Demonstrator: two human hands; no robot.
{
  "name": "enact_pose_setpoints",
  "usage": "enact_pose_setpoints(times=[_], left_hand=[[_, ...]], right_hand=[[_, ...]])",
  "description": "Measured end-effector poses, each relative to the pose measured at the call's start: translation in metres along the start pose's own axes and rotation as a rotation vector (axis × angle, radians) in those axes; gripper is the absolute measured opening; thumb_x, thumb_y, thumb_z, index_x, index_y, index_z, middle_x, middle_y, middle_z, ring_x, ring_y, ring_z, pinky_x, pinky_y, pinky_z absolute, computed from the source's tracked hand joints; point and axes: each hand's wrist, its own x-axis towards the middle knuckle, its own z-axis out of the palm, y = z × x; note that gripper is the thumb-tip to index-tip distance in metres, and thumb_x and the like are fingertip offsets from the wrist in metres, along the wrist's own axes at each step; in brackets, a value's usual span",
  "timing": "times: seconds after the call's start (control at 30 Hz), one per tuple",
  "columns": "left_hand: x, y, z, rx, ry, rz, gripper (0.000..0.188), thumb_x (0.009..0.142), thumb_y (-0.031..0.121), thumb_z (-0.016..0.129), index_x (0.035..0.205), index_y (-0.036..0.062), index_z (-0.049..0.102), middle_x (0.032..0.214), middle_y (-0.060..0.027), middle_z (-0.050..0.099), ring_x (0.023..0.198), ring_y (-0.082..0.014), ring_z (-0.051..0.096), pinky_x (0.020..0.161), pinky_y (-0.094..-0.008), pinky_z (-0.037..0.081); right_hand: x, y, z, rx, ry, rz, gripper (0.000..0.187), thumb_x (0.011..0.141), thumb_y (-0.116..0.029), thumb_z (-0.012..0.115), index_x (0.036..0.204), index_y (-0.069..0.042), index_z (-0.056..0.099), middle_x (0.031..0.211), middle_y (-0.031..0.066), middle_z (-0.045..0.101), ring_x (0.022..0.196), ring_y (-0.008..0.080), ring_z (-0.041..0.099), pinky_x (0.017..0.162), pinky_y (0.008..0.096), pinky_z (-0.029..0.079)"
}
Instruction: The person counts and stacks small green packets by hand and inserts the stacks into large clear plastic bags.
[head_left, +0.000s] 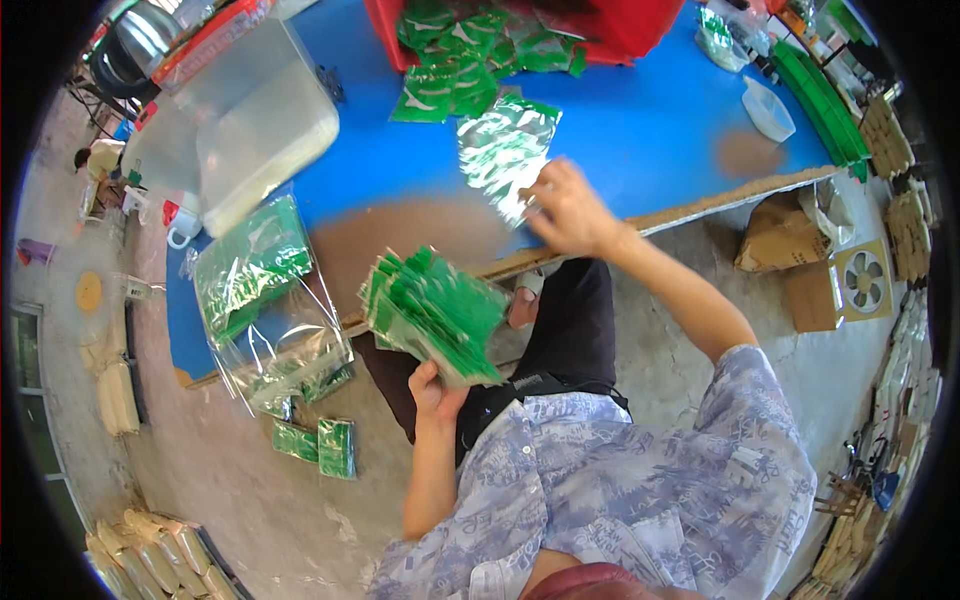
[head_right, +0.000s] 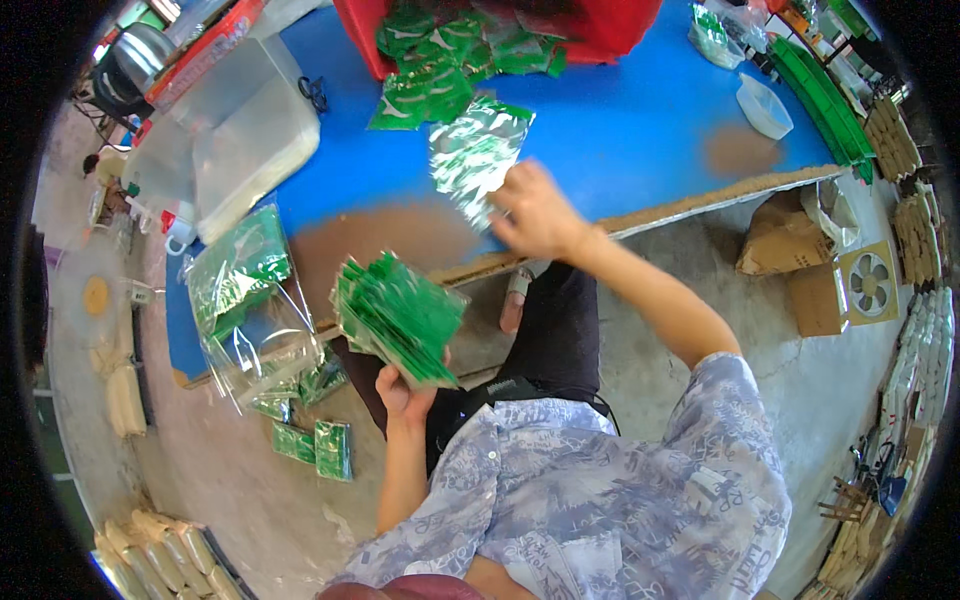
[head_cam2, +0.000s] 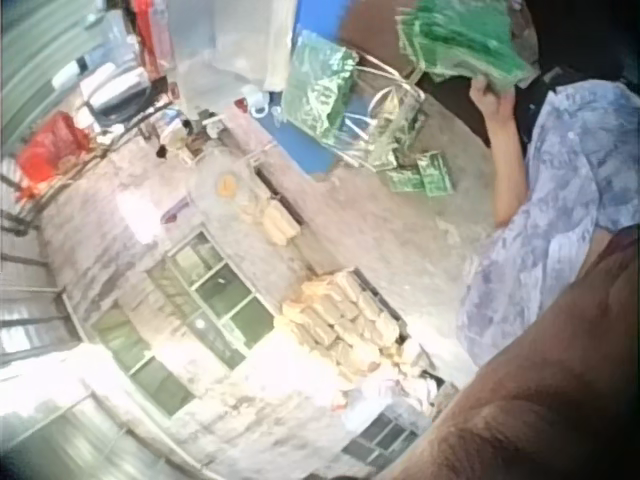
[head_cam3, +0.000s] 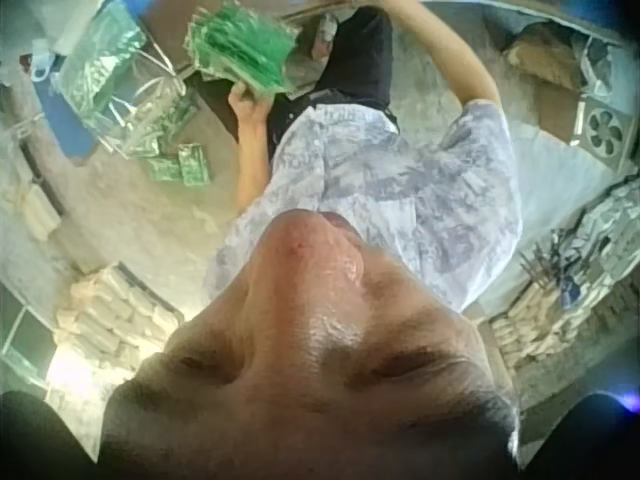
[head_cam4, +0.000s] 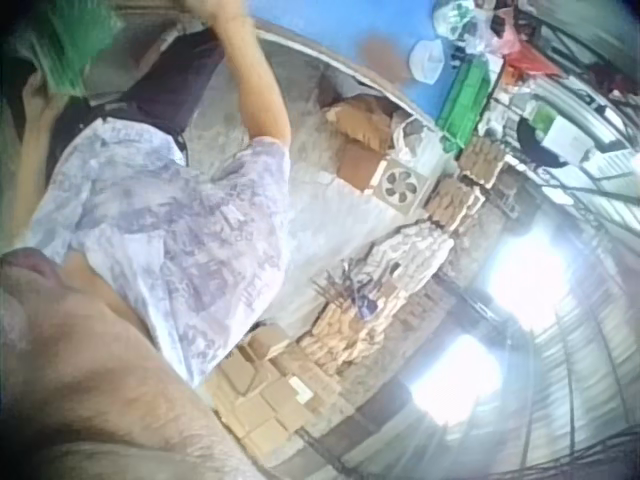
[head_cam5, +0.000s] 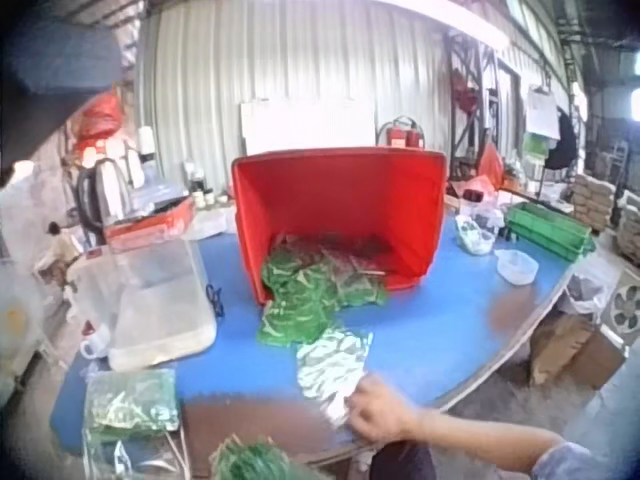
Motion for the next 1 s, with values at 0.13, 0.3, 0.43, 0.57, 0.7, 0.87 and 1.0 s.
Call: enact_pose_setpoints(times=[0.13, 0.3, 0.43, 0.57, 0.7, 0.87, 1.0], left_hand=[[0.016, -0.004, 0.04, 0.071, 0.199, 0.076, 0.067, 0.078, 0.02, 0.077, 0.138, 0.0041, 0.051, 0.135, -0.0126, 0.059, 0.129, -0.0331, 0.051, 0.116, -0.0609, 0.03], [0.013, 0.008, 0.053, 0.08, 0.187, 0.112, 0.068, 0.078, 0.019, 0.077, 0.139, 0.0045, 0.05, 0.137, -0.0121, 0.057, 0.13, -0.0337, 0.051, 0.116, -0.062, 0.03], [-0.008, 0.02, 0.036, 0.115, 0.195, 0.178, 0.069, 0.076, 0.017, 0.077, 0.138, 0.0041, 0.05, 0.136, -0.0119, 0.058, 0.128, -0.0339, 0.052, 0.114, -0.0625, 0.032], [-0.009, 0.023, 0.031, 0.126, 0.228, 0.182, 0.069, 0.076, 0.013, 0.077, 0.138, 0.0038, 0.05, 0.134, -0.0129, 0.059, 0.126, -0.0333, 0.054, 0.114, -0.0584, 0.036], [-0.015, 0.027, 0.023, 0.137, 0.28, 0.179, 0.067, 0.077, 0.012, 0.075, 0.138, 0.0035, 0.05, 0.133, -0.0122, 0.06, 0.125, -0.0322, 0.055, 0.112, -0.053, 0.04], [-0.02, 0.025, 0.033, 0.136, 0.302, 0.133, 0.064, 0.075, 0.006, 0.074, 0.135, 0.0029, 0.051, 0.128, -0.0108, 0.061, 0.12, -0.0301, 0.058, 0.107, -0.0479, 0.046], [-0.014, 0.032, 0.063, 0.271, 0.245, 0.149, 0.066, 0.075, 0.006, 0.076, 0.136, 0.0044, 0.05, 0.128, -0.0094, 0.06, 0.119, -0.0277, 0.058, 0.104, -0.0445, 0.047]], right_hand=[[-0.002, -0.066, 0.025, 0.406, -0.173, -0.124, 0.028, 0.079, -0.004, 0.058, 0.106, 0.001, 0.064, 0.105, 0.019, 0.059, 0.104, 0.0368, 0.056, 0.092, 0.0457, 0.046], [0.039, -0.018, 0.034, -0.077, 0.219, 0.345, 0.036, 0.095, -0.029, 0.058, 0.119, -0.002, 0.062, 0.118, 0.0216, 0.061, 0.11, 0.0403, 0.056, 0.091, 0.0492, 0.046], [0.026, -0.036, 0.043, -0.239, 0.015, 0.038, 0.034, 0.094, -0.026, 0.061, 0.119, -0.003, 0.063, 0.122, 0.0205, 0.059, 0.117, 0.0381, 0.054, 0.1, 0.0456, 0.042], [0.014, -0.082, 0.026, 0.56, -0.367, -0.154, 0.025, 0.097, -0.017, 0.057, 0.116, -0.001, 0.062, 0.121, 0.0169, 0.063, 0.118, 0.0361, 0.057, 0.103, 0.0457, 0.043], [0.061, -0.035, 0.027, 0.198, 0.04, -0.069, 0.027, 0.096, -0.016, 0.055, 0.118, -0.002, 0.064, 0.13, 0.0177, 0.06, 0.12, 0.0377, 0.056, 0.101, 0.0447, 0.046], [0.04, -0.04, 0.037, 0.045, -0.226, -0.108, 0.034, 0.09, -0.023, 0.061, 0.117, -0.002, 0.063, 0.11, 0.0205, 0.061, 0.105, 0.0381, 0.059, 0.092, 0.0475, 0.049], [0.06, -0.004, 0.043, -0.004, -0.083, 0.153, 0.034, 0.086, -0.022, 0.063, 0.11, 0.002, 0.064, 0.102, 0.023, 0.061, 0.1, 0.0395, 0.059, 0.089, 0.047, 0.05]])
